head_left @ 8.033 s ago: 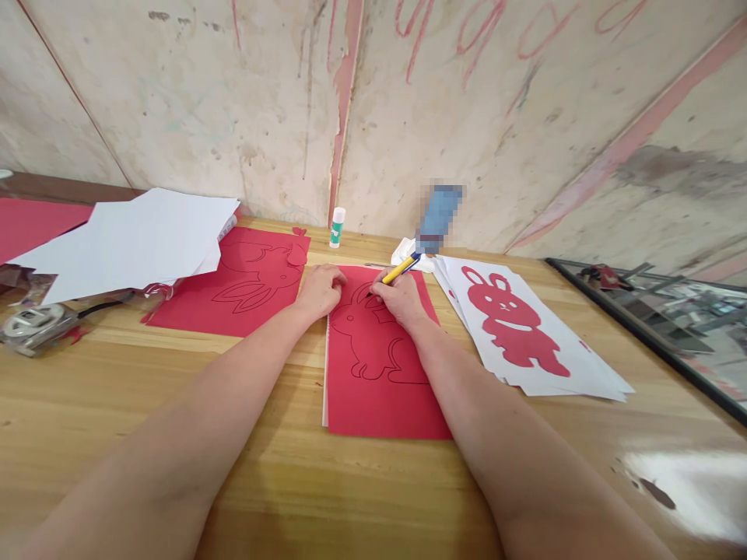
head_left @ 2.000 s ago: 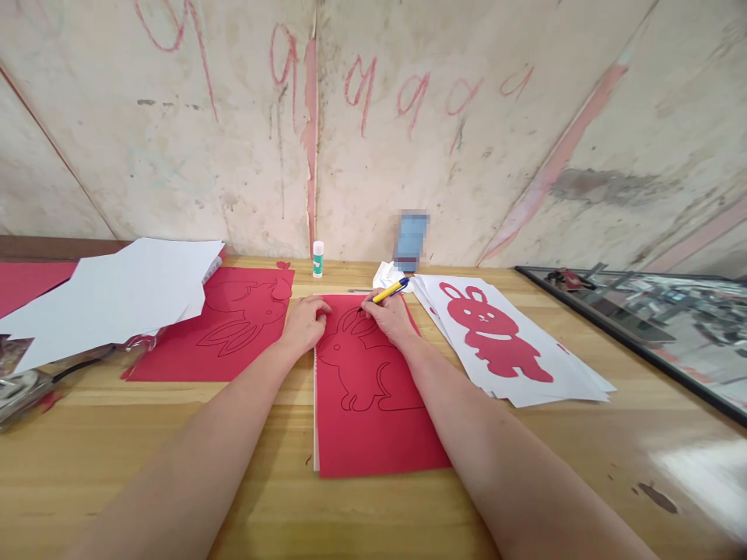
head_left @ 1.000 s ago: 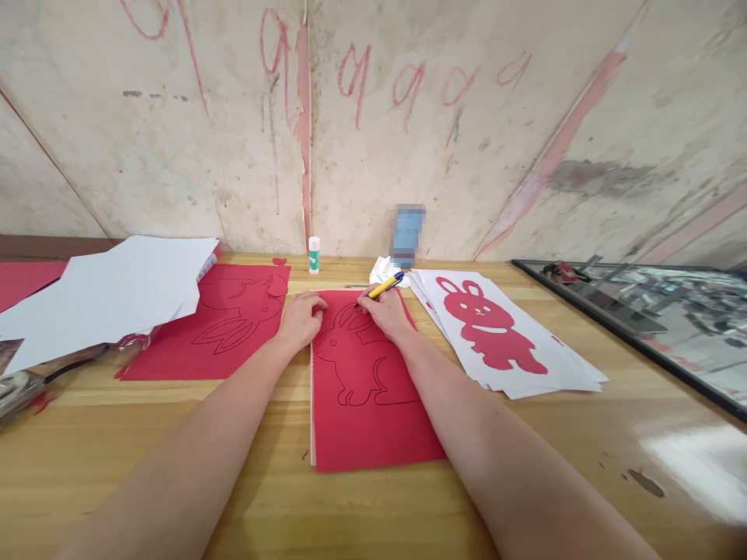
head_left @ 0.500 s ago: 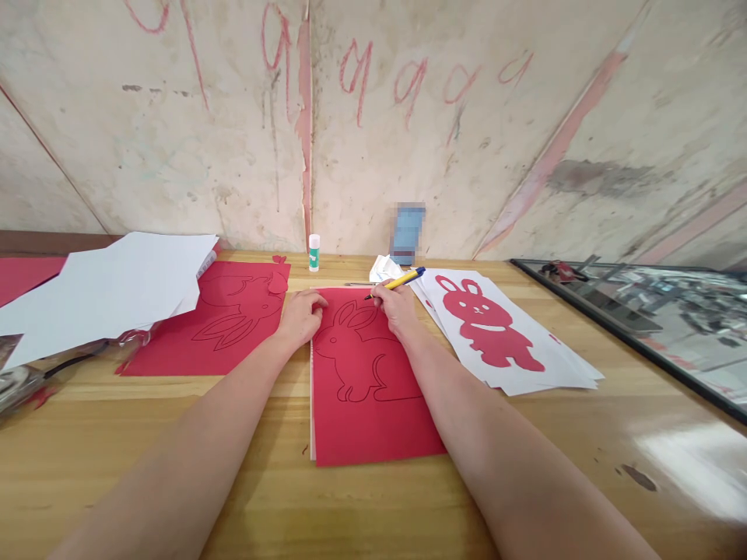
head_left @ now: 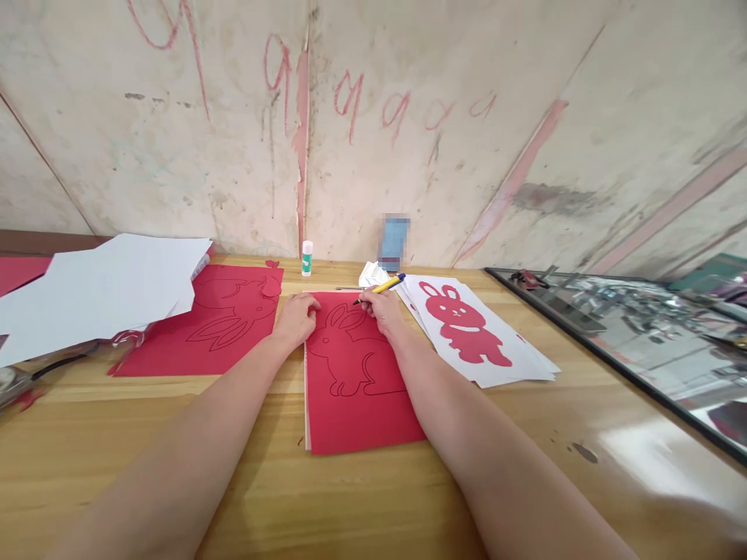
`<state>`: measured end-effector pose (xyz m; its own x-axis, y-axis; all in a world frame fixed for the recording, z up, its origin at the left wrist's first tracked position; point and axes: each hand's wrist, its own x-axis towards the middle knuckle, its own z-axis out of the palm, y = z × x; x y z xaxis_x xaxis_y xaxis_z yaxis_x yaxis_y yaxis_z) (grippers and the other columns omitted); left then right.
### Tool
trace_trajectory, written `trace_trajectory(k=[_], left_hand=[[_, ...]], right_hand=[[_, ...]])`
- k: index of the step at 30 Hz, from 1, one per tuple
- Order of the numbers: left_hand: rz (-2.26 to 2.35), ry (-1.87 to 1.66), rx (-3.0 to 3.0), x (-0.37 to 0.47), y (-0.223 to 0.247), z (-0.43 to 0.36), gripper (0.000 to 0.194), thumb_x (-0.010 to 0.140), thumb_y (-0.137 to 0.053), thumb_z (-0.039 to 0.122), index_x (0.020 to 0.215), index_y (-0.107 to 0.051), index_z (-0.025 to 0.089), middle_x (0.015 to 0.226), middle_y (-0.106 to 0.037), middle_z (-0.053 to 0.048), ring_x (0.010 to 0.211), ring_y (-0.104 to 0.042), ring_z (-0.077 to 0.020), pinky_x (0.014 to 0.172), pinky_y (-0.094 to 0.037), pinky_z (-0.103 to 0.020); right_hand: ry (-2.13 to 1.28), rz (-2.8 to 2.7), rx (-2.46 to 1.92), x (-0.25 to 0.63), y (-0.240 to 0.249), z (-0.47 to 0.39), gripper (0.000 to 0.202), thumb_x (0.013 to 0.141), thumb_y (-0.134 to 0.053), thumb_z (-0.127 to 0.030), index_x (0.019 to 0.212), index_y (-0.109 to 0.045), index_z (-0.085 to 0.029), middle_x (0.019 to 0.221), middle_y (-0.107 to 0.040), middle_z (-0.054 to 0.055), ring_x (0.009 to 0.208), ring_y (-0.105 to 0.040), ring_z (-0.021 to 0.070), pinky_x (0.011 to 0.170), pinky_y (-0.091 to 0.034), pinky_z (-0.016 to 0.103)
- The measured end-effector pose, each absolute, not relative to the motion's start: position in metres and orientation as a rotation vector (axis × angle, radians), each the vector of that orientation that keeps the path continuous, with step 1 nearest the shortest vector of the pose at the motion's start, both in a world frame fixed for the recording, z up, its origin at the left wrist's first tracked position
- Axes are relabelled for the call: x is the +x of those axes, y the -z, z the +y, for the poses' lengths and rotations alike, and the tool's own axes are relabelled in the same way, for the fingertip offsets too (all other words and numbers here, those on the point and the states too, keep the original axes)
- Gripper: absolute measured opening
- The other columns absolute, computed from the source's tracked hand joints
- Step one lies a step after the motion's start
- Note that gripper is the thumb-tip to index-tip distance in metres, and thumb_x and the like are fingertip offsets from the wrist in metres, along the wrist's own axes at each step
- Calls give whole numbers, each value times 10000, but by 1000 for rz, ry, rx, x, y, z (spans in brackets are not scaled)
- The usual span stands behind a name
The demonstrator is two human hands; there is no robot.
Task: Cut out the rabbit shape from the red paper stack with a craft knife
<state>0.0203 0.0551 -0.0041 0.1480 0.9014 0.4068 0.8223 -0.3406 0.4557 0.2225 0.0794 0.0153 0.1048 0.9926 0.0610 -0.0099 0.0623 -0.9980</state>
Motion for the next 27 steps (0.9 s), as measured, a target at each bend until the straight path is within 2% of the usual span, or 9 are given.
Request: trace_trajectory(k=[5, 10, 17, 23, 27], left_hand=[[1698, -954, 2299, 21, 3, 54, 265, 739, -518, 54, 837, -706, 212, 995, -715, -39, 1045, -592, -234, 987, -443, -349], [1680, -961, 2305, 21, 1, 52, 268, 730, -515, 42, 831, -707, 200, 973, -719, -42, 1008, -602, -217, 958, -453, -321], [1672, -947, 2312, 21, 4, 56, 291, 726, -489, 28, 835, -705, 190, 970, -717, -36, 1005, -594, -215, 964, -452, -322], [1657, -968, 2313, 21, 7, 57, 327, 720, -461, 5, 835, -707, 187, 968, -716, -37, 1006, -592, -216, 961, -458, -330], [1646, -975, 2329, 20, 7, 57, 351, 716, -441, -7, 840, -704, 192, 977, -712, -36, 1018, -595, -213, 974, -455, -337]], right_hand=[[-1257, -1143, -1223, 229, -22, 83, 117, 538, -619, -225, 565, -512, -188, 439, -520, -24, 399, -400, 89, 400, -259, 224], [-1386, -1141, -1141, 233, -31, 82, 204, 549, -684, -237, 660, -522, -181, 495, -552, -18, 463, -490, 100, 455, -360, 222], [-1371, -1072, -1051, 235, -40, 73, 299, 513, -745, -259, 688, -513, -187, 492, -538, -44, 461, -469, 82, 422, -306, 193], [-1171, -1121, -1097, 249, -38, 63, 235, 537, -718, -276, 651, -536, -182, 464, -551, -37, 407, -413, 67, 390, -271, 203], [-1134, -1075, -1076, 254, -34, 62, 213, 537, -698, -269, 655, -544, -179, 462, -540, -40, 419, -430, 73, 385, -271, 201]])
